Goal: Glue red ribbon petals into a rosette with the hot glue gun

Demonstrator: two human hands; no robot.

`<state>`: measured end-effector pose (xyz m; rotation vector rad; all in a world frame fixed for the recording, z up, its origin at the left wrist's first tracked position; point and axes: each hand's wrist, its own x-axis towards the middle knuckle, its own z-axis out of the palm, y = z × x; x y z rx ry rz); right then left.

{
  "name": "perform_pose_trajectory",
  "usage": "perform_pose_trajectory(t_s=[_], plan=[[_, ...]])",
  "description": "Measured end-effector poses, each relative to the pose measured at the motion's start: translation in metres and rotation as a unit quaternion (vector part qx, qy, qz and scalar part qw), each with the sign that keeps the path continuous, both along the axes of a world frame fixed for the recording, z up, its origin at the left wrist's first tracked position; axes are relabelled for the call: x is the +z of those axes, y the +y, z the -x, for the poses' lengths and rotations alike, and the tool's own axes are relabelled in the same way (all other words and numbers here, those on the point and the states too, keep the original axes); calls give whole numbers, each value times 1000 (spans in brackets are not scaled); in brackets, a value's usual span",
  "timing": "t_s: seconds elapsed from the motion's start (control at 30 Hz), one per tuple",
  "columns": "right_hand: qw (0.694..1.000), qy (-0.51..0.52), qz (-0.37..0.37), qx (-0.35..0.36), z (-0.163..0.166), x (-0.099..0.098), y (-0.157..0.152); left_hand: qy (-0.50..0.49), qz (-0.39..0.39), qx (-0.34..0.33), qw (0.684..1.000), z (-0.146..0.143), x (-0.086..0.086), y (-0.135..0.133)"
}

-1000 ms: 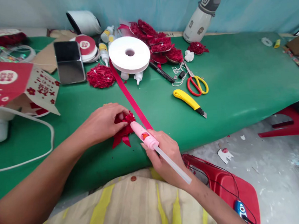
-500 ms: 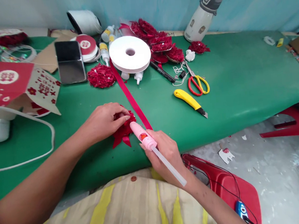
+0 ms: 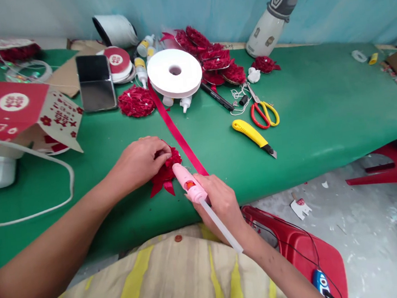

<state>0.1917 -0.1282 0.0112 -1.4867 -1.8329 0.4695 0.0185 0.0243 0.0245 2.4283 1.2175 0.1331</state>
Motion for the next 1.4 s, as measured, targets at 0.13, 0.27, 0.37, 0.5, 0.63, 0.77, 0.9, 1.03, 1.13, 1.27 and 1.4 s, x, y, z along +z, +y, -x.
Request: perform_pose_trajectory(t_s=[0.13, 0.27, 0.37, 0.5, 0.63, 0.77, 0.9, 1.03, 1.13, 1.27, 1.4], plan=[[1000, 2, 5, 2, 0, 0, 1, 10, -21, -9, 1000, -1, 0, -1], [1000, 8, 11, -3, 0, 0, 0, 12, -25, -16, 999, 0, 0, -2], [999, 24, 23, -18, 2, 1, -1, 10, -28, -17, 999, 1, -1, -2], [999, 19, 11, -31, 3, 1, -1, 6, -26, -17, 1000, 1, -2, -1], [999, 22, 12, -39, 2, -2, -1, 7, -21, -14, 1000, 1, -2, -1], [998, 28, 16, -50, 1, -5, -2, 4, -16, -12, 1000, 1, -1, -2], [997, 43, 25, -61, 1, -6, -3, 8, -17, -11, 1000, 0, 0, -2], [996, 37, 25, -78, 1, -6, -4, 5, -29, -18, 999, 0, -1, -2], [995, 35, 25, -90, 2, -7, -5, 4, -31, -16, 999, 1, -2, -2], [994, 34, 28, -100, 3, -7, -5, 1, -27, -13, 1000, 2, -2, -2], [994, 31, 32, -97, 3, -5, -4, 0, -24, -10, 1000, 2, -3, -2]])
